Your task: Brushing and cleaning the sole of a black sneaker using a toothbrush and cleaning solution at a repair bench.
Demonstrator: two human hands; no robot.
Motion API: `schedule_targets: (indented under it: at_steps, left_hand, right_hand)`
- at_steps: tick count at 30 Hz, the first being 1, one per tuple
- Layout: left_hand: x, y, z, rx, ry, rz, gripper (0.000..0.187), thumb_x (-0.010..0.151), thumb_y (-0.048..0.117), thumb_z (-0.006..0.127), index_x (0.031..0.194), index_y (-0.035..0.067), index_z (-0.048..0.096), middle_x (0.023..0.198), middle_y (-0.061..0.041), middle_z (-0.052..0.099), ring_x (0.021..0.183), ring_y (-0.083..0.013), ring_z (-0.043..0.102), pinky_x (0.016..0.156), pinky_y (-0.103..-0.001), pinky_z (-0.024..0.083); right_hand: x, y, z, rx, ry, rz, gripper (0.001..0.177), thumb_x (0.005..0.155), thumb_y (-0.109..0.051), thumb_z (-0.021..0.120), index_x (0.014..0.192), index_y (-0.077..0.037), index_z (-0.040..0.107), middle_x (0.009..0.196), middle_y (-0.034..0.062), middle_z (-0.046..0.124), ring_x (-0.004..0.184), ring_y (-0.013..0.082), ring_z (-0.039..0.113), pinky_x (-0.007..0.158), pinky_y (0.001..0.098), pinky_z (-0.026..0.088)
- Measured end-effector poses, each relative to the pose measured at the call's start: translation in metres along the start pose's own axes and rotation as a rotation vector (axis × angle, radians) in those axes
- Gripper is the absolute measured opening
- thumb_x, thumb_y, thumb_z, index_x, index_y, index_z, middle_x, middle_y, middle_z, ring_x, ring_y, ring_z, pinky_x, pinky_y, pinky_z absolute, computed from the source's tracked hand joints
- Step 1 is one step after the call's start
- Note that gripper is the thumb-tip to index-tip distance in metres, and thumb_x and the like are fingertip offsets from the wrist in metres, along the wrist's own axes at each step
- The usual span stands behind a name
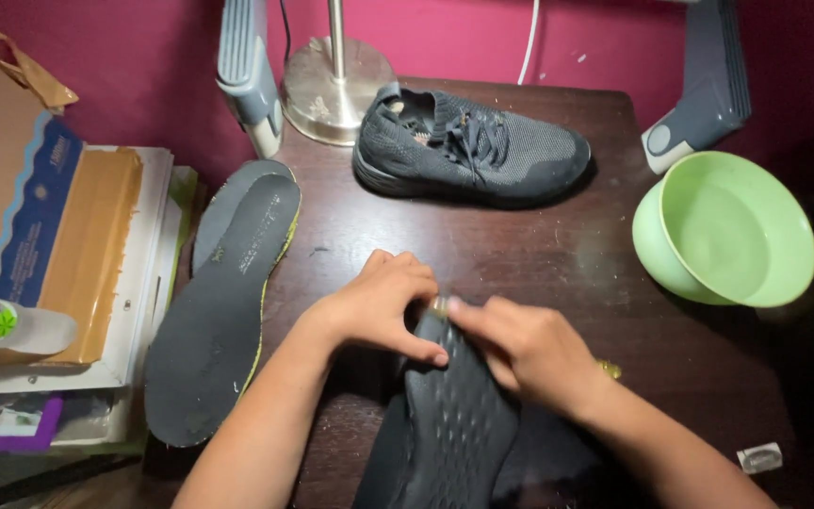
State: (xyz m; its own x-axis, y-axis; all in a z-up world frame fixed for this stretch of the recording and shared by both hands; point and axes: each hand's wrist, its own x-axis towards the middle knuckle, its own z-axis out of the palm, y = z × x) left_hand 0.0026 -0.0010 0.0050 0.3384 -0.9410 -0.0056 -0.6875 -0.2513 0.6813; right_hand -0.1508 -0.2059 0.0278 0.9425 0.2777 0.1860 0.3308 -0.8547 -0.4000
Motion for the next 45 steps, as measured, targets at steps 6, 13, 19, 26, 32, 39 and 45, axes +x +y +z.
schedule_targets:
  at_steps: [6, 13, 19, 26, 32, 39, 45]
  left_hand:
    - [-0.001, 0.004, -0.003, -0.014, 0.018, -0.004, 0.066, 0.061, 0.078, 0.076, 0.068, 0.014, 0.06, 0.075, 0.0, 0.061, 0.093, -0.0193, 0.057, 0.09, -0.037, 0.032]
    - [-0.003, -0.003, 0.002, 0.01, 0.017, -0.005, 0.067, 0.06, 0.079, 0.075, 0.07, 0.015, 0.059, 0.078, 0.0, 0.061, 0.094, -0.0189, 0.057, 0.09, -0.037, 0.032]
    - [-0.004, -0.001, 0.0, -0.044, 0.039, 0.007, 0.069, 0.06, 0.075, 0.078, 0.091, 0.017, 0.056, 0.101, -0.002, 0.059, 0.103, -0.0236, 0.057, 0.092, -0.04, 0.033]
    - [0.003, 0.008, 0.006, -0.15, 0.002, 0.143, 0.048, 0.071, 0.036, 0.062, 0.116, 0.022, 0.066, 0.125, -0.003, 0.067, 0.12, -0.0282, 0.06, 0.097, -0.042, 0.032]
    - [0.003, 0.004, 0.005, -0.162, 0.096, 0.114, 0.061, 0.068, 0.067, 0.077, 0.107, 0.022, 0.065, 0.105, 0.001, 0.07, 0.109, -0.0239, 0.065, 0.096, -0.038, 0.04]
    - [0.002, 0.011, 0.002, -0.121, 0.009, 0.052, 0.098, 0.05, 0.077, 0.084, 0.121, 0.012, 0.066, 0.119, -0.005, 0.067, 0.12, -0.0249, 0.058, 0.106, -0.041, 0.035]
    - [0.002, 0.006, 0.005, -0.113, 0.008, 0.052, 0.1, 0.048, 0.08, 0.082, 0.122, 0.014, 0.067, 0.117, -0.003, 0.067, 0.121, -0.0229, 0.056, 0.106, -0.04, 0.035]
  right_hand:
    - [0.007, 0.02, -0.008, -0.131, 0.073, 0.014, 0.043, 0.087, -0.012, 0.061, 0.126, -0.025, 0.071, 0.07, 0.0057, 0.061, 0.064, 0.032, 0.069, 0.058, 0.0432, 0.058]
    - [-0.009, 0.007, -0.009, 0.058, 0.059, -0.046, 0.05, 0.087, -0.014, 0.058, 0.131, -0.036, 0.071, 0.075, -0.0013, 0.067, 0.071, 0.0231, 0.074, 0.063, 0.0343, 0.061]
    - [-0.021, 0.044, -0.032, -0.006, 0.087, 0.318, 0.035, 0.093, -0.008, 0.062, 0.122, -0.023, 0.077, 0.101, 0.0021, 0.082, 0.096, 0.0242, 0.077, 0.079, 0.0343, 0.062]
    - [-0.017, 0.053, -0.024, 0.239, 0.161, 0.183, 0.038, 0.092, -0.002, 0.061, 0.126, -0.012, 0.074, 0.113, 0.0103, 0.08, 0.103, 0.0301, 0.076, 0.085, 0.0408, 0.06]
    - [-0.02, 0.054, 0.0, 0.352, 0.119, 0.14, 0.033, 0.09, -0.003, 0.062, 0.118, -0.014, 0.076, 0.107, 0.0066, 0.08, 0.099, 0.0279, 0.077, 0.085, 0.0395, 0.061]
    - [-0.007, 0.047, 0.013, 0.376, 0.076, 0.011, 0.021, 0.086, -0.009, 0.072, 0.105, -0.016, 0.077, 0.07, 0.0075, 0.065, 0.059, 0.0297, 0.066, 0.06, 0.0393, 0.057]
    - [-0.003, 0.055, 0.007, 0.477, 0.034, -0.095, 0.004, 0.089, -0.013, 0.074, 0.086, -0.011, 0.075, 0.06, 0.0061, 0.058, 0.05, 0.0252, 0.059, 0.05, 0.0368, 0.051]
